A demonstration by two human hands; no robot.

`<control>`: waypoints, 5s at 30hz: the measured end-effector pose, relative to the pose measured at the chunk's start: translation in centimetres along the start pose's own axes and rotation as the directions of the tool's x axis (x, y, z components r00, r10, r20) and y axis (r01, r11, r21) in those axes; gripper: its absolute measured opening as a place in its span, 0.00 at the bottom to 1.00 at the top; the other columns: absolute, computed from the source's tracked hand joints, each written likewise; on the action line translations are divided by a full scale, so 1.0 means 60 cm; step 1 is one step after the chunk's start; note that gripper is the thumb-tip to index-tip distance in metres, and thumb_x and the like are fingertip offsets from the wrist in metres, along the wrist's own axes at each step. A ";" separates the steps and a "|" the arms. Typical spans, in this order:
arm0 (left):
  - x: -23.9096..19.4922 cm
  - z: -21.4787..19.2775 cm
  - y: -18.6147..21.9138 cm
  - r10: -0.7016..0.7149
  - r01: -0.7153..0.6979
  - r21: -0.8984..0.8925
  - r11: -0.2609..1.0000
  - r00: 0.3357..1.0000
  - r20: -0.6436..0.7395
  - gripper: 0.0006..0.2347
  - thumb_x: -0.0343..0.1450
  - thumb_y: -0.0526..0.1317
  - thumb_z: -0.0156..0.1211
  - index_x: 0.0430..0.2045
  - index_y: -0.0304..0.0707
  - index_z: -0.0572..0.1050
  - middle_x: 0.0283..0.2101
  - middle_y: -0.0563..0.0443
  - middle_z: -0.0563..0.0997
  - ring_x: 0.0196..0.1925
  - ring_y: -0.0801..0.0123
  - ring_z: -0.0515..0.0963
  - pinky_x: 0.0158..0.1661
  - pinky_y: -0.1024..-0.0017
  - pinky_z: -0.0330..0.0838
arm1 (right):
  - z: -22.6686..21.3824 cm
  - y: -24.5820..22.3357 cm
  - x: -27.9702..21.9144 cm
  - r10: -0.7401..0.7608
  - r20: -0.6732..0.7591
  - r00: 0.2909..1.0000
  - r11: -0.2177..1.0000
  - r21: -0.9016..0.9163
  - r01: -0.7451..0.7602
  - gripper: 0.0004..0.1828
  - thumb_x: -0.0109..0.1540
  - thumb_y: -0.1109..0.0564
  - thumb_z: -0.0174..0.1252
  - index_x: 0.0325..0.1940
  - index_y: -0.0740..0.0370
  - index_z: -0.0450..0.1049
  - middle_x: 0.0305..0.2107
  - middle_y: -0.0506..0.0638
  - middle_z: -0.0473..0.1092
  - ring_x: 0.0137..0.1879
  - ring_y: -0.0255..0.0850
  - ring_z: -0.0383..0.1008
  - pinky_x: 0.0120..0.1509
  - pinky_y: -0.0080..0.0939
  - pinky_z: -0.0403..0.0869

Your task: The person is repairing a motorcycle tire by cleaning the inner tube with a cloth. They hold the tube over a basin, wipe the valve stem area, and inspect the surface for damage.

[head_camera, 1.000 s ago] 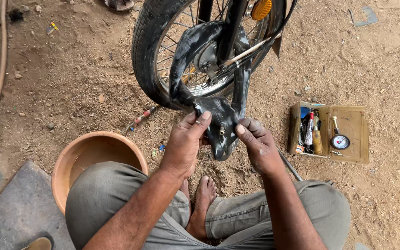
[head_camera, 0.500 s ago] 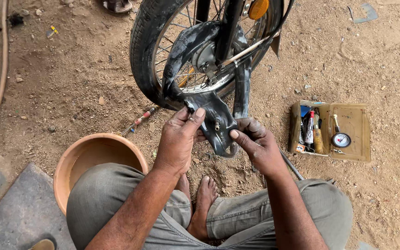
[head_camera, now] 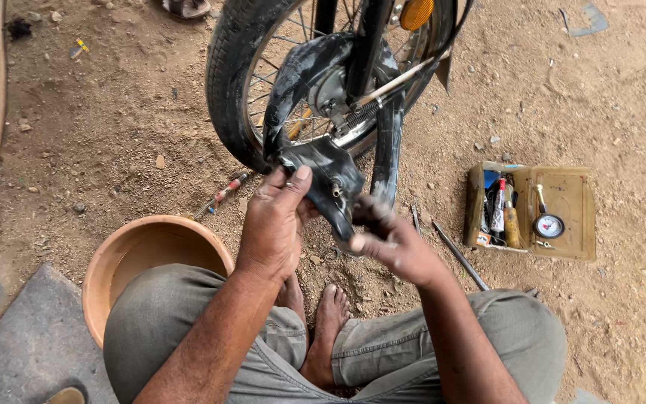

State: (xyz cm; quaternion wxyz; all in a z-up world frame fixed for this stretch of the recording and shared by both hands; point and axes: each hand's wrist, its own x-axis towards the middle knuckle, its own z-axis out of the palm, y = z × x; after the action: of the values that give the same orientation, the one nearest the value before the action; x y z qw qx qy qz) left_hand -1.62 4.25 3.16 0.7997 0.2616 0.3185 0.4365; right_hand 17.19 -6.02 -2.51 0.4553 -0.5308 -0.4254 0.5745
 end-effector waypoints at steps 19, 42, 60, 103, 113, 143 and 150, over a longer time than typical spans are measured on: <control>0.027 -0.026 -0.026 -0.121 0.099 0.225 0.969 0.989 0.085 0.07 0.77 0.39 0.57 0.45 0.38 0.77 0.40 0.56 0.81 0.37 0.79 0.78 0.41 0.76 0.74 | 0.129 0.014 -0.128 -0.167 0.042 0.985 0.291 -0.952 0.090 0.39 0.56 0.67 0.51 0.73 0.77 0.54 0.57 0.76 0.64 0.50 0.59 0.72 0.57 0.55 0.70; -0.002 0.011 0.002 -0.086 0.087 -0.009 0.996 0.989 0.116 0.13 0.76 0.34 0.49 0.56 0.33 0.70 0.48 0.48 0.82 0.47 0.70 0.82 0.52 0.69 0.78 | 0.001 -0.032 0.027 -0.136 -0.367 0.920 0.989 -0.096 0.108 0.15 0.68 0.52 0.55 0.53 0.61 0.80 0.38 0.50 0.80 0.45 0.39 0.77 0.54 0.41 0.74; -0.013 0.029 -0.034 -0.158 0.136 0.126 0.983 0.970 0.184 0.19 0.69 0.33 0.56 0.56 0.33 0.66 0.45 0.47 0.80 0.47 0.68 0.80 0.52 0.67 0.77 | -0.027 -0.011 0.002 -0.111 -0.354 0.928 0.957 0.214 0.196 0.19 0.63 0.59 0.60 0.57 0.72 0.77 0.48 0.55 0.78 0.58 0.41 0.75 0.69 0.42 0.66; -0.007 -0.036 0.014 -0.159 0.169 -0.060 0.984 0.976 0.146 0.22 0.78 0.37 0.48 0.68 0.25 0.66 0.64 0.42 0.76 0.64 0.58 0.74 0.67 0.56 0.61 | -0.097 -0.068 -0.200 -0.601 -0.794 0.092 0.615 -0.386 0.688 0.35 0.70 0.38 0.57 0.73 0.61 0.62 0.64 0.58 0.68 0.65 0.50 0.73 0.63 0.45 0.74; -0.011 -0.046 -0.034 -0.225 0.208 -0.209 0.956 0.973 -0.059 0.06 0.67 0.35 0.56 0.35 0.40 0.76 0.36 0.54 0.83 0.41 0.67 0.80 0.47 0.65 0.73 | -0.183 -0.048 -0.299 -0.295 -0.873 0.389 0.948 -0.216 0.234 0.32 0.63 0.36 0.56 0.62 0.61 0.70 0.57 0.57 0.72 0.58 0.48 0.76 0.59 0.46 0.76; -0.045 0.024 -0.039 -0.020 0.033 -0.130 0.991 0.995 0.102 0.09 0.78 0.36 0.51 0.51 0.37 0.71 0.40 0.59 0.76 0.35 0.82 0.71 0.38 0.79 0.68 | 0.066 -0.104 -0.073 -0.659 -0.004 0.752 0.376 -0.868 0.324 0.18 0.59 0.64 0.64 0.53 0.59 0.76 0.50 0.59 0.74 0.56 0.57 0.76 0.61 0.51 0.75; -0.041 0.002 -0.080 0.043 -0.039 -0.041 0.998 0.994 0.096 0.05 0.79 0.36 0.52 0.47 0.37 0.72 0.30 0.63 0.71 0.24 0.85 0.61 0.26 0.82 0.56 | 0.051 -0.064 -0.017 -0.715 0.053 0.697 0.212 -0.934 0.288 0.17 0.56 0.63 0.66 0.47 0.63 0.73 0.42 0.61 0.72 0.47 0.60 0.74 0.51 0.56 0.72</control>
State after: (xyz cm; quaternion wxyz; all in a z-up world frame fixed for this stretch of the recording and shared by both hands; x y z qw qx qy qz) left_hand -0.01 -0.23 0.59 0.8099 0.2733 0.2656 0.4459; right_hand 14.46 -6.15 1.67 0.3369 -0.6148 -0.7112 -0.0526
